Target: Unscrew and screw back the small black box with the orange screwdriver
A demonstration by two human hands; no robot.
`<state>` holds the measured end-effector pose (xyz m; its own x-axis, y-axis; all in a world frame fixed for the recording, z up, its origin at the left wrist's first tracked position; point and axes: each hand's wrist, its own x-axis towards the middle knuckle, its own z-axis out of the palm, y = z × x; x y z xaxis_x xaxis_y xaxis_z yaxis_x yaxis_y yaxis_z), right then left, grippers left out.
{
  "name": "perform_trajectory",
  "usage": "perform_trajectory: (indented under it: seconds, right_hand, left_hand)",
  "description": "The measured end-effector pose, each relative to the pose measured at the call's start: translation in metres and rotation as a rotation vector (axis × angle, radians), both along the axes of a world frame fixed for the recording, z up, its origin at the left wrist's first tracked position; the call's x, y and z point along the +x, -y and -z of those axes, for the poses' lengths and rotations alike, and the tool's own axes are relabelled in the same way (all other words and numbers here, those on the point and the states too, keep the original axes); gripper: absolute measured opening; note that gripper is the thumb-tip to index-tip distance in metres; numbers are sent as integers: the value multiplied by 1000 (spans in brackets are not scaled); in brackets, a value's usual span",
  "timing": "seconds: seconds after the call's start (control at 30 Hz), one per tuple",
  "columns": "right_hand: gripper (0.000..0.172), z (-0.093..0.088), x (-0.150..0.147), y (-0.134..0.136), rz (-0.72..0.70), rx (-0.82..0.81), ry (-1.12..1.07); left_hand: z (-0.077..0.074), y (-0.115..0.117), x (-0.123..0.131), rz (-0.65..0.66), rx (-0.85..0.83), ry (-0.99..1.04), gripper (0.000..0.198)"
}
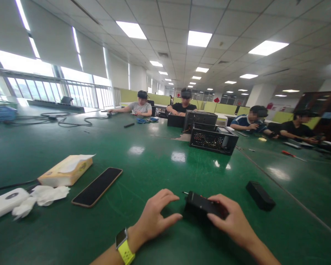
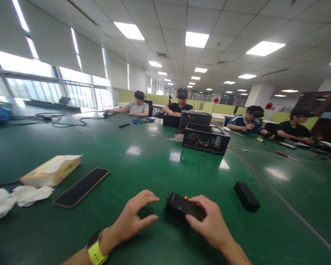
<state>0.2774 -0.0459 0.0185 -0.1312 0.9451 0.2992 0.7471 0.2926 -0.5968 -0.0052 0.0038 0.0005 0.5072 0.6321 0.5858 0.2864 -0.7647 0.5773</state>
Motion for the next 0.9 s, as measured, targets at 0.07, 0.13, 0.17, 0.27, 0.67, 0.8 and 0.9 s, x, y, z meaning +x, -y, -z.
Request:
perform_trajectory:
  seconds: [0.07, 0.13, 0.17, 0.27, 0.67, 0.8, 0.9]
  right_hand:
    - [44, 3, 30, -11, 245, 41, -41]
    - [53, 9, 59, -22, 502, 64, 45]
    - [55, 12, 72, -26, 614, 52, 102]
    - [56, 19, 96, -34, 832, -68, 230]
    - [53, 22, 78, -33, 482, 32, 150]
    - [50, 42, 63, -33, 294, -43, 64]
    - [55, 55, 64, -40, 324, 13, 86]
  left_hand:
    - [1, -3, -2, -40, 15, 17, 27]
    - [2, -4, -2, -56, 15, 9, 22]
    - [2, -4, -2, -58, 13, 2, 20]
    - [2, -2, 0, -54, 13, -17, 18]
    - [-1, 0, 1, -89, 13, -51, 18]
    - [-2, 1, 2, -72, 16, -58, 17]
    - [-2, 1, 2, -85, 10, -59, 16]
